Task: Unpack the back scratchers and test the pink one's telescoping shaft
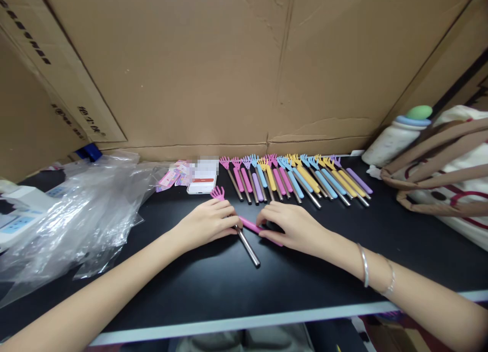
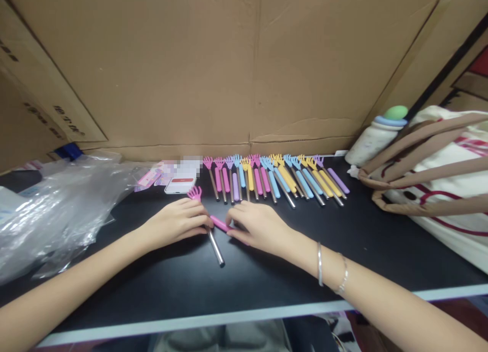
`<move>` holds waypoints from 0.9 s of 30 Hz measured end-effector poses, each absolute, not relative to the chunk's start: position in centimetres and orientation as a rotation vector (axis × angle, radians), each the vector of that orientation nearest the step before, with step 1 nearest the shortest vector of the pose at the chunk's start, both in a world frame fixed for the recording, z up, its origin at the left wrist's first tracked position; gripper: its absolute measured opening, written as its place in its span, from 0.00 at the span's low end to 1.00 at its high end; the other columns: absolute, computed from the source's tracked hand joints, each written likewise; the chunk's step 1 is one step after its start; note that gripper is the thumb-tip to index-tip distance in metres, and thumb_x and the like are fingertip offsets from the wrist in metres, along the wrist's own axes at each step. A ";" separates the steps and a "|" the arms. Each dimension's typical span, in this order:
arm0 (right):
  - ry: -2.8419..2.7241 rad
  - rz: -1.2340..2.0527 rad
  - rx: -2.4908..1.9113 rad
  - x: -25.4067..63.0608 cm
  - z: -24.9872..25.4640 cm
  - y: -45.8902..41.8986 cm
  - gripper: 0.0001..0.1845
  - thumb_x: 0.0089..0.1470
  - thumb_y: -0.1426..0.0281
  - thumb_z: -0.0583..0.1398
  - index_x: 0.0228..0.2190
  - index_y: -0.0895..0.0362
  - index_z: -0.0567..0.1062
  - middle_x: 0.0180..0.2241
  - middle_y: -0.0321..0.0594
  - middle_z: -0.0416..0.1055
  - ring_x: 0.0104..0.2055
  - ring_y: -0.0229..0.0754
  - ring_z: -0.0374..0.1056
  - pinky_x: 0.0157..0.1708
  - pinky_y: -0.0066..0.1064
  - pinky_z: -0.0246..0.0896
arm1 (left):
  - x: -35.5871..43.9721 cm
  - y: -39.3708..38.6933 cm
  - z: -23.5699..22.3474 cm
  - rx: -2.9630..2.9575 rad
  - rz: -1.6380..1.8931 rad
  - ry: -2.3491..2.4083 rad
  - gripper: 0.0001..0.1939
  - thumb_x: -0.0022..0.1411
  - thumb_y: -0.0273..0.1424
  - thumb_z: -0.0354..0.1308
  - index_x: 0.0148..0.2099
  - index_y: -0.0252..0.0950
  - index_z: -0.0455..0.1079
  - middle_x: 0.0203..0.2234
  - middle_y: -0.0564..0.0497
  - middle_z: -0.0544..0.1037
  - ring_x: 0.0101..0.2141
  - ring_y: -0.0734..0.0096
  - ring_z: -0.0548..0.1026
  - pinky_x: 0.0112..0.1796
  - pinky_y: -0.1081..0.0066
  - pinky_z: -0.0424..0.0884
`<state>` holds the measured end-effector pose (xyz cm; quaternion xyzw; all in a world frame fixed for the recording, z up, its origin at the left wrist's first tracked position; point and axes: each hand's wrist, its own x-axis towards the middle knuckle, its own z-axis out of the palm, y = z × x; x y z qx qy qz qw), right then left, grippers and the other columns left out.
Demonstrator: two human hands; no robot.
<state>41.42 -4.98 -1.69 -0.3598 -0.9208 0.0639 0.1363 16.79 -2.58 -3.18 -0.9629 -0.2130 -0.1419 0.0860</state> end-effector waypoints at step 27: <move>-2.274 0.211 -1.158 44.7 -0.9 -1.3 0.12 0.61 0.65 0.49 0.42 0.57 0.66 0.32 0.39 0.68 0.31 0.38 0.63 0.32 0.29 0.55 | 14.9 -1.7 -2.4 -2.407 -0.598 -0.898 0.10 0.67 0.33 0.45 0.41 0.37 0.66 0.31 0.51 0.75 0.32 0.71 0.72 0.31 0.73 0.62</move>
